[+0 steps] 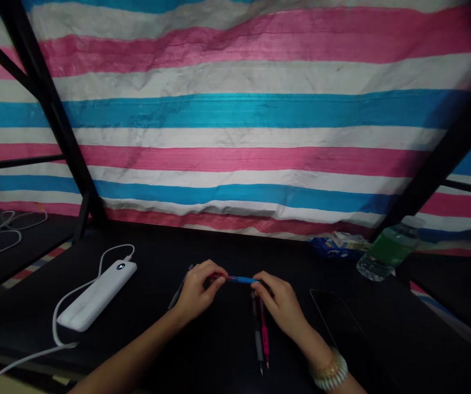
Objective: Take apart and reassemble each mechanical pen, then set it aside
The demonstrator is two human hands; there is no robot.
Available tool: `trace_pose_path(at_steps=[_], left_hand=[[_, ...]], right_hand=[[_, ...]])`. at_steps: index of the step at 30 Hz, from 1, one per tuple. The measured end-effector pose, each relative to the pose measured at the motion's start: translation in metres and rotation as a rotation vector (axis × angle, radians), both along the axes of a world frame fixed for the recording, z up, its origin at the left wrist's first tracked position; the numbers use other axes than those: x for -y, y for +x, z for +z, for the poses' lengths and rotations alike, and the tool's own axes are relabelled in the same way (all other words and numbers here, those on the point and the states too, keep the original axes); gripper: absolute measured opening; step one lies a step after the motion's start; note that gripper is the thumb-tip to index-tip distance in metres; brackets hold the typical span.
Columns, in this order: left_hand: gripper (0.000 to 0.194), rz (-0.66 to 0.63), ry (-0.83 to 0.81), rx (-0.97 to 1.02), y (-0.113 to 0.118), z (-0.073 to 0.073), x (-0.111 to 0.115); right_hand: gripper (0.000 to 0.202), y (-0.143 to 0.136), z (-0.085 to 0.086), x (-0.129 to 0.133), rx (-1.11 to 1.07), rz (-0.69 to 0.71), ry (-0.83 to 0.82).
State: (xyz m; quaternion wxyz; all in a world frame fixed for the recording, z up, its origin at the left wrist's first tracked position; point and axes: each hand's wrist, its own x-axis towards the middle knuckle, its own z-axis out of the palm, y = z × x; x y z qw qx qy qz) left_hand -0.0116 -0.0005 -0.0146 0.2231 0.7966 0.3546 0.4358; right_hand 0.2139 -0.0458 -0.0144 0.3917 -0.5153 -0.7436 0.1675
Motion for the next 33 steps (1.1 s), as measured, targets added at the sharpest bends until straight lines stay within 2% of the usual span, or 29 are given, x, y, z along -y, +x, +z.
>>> trace_pose_path(at_steps=[5, 10, 13, 19, 21, 24, 26, 29, 33], left_hand=[[0.013, -0.028, 0.009, 0.004, 0.002, -0.002, -0.001], [0.011, -0.062, -0.003, 0.017, 0.006, -0.007, 0.000], [0.012, -0.045, 0.035, 0.037, 0.008, -0.010, 0.001], [0.018, -0.033, 0.117, 0.109, 0.008, -0.009, 0.001], [0.017, -0.016, 0.116, 0.129, 0.007, -0.008, 0.000], [0.014, 0.002, 0.090, 0.145, 0.006, -0.007, 0.000], [0.014, 0.000, 0.097, 0.150, 0.005, -0.007, 0.000], [0.015, -0.014, 0.139, 0.149, 0.006, -0.008, 0.002], [0.017, -0.001, 0.193, 0.141, 0.005, -0.009, 0.003]], right_hand=[[0.013, 0.002, -0.001, -0.001, 0.122, -0.001, 0.100], [0.036, 0.001, -0.006, -0.002, 0.352, -0.111, 0.197], [0.041, -0.002, -0.009, -0.001, 0.347, -0.119, 0.139], [0.045, -0.006, -0.008, 0.001, 0.164, -0.056, -0.039], [0.040, -0.005, -0.004, 0.003, 0.183, -0.036, -0.002], [0.031, -0.003, 0.001, 0.005, 0.294, -0.018, 0.147], [0.032, -0.002, 0.001, 0.006, 0.340, -0.003, 0.191], [0.038, -0.003, -0.001, 0.007, 0.270, 0.024, 0.078], [0.045, -0.006, -0.004, 0.006, 0.044, 0.061, -0.137]])
